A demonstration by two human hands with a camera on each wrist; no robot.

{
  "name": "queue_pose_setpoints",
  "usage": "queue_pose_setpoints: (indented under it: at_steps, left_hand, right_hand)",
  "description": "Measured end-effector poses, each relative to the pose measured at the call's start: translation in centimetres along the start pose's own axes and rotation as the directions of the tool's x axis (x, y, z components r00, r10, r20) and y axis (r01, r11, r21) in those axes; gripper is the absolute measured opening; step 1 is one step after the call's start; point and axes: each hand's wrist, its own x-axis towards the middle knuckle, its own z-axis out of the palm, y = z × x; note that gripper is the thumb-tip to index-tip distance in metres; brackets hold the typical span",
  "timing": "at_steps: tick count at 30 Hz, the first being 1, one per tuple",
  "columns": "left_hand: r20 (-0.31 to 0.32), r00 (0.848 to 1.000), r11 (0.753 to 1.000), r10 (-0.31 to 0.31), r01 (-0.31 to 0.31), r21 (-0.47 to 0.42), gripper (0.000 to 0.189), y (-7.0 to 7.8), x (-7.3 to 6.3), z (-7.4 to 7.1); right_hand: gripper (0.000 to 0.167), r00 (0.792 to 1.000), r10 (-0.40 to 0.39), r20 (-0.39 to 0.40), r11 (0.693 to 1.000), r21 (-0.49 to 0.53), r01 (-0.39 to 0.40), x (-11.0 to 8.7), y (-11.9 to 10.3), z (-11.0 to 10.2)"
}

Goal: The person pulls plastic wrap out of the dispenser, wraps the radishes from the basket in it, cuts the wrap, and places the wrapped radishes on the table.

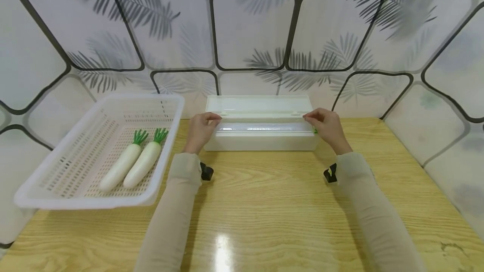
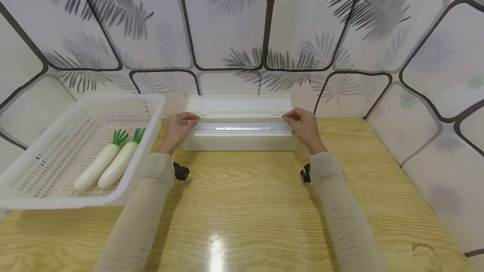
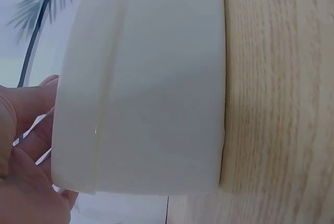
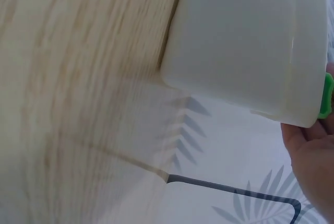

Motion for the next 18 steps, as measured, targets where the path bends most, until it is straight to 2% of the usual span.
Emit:
queue_pose_setpoints:
  at_steps: [2, 7, 12, 18]
  left_hand:
    - [0.009, 1.000, 0.999, -0.029, 0.029, -0.044, 0.015, 0.14, -0.14, -0.07]
    - [0.013, 0.998, 0.987, -0.057, 0.058, -0.150, 0.015, 0.39, -0.13, 0.04]
    - [-0.004, 0.999, 0.978, -0.051, 0.049, -0.201, 0.016, 0.63, 0.04, 0.03]
    - [-0.021, 0.999, 0.968, -0.032, 0.026, -0.251, 0.016, 0.98, 0.14, -0.15]
  right_hand:
    - [0.012, 1.000, -0.014, 0.003, 0.999, 0.046, 0.014, 0.00, 0.07, 0.20]
    - [0.011, 0.998, -0.062, -0.020, 0.989, 0.133, 0.064, -0.09, 0.35, 0.54]
    - [0.011, 0.993, -0.102, -0.054, 0.977, 0.181, 0.111, -0.08, 0.19, 0.64]
    - [0.012, 0.996, -0.077, -0.046, 0.966, 0.243, 0.086, -0.03, -0.36, 0.35]
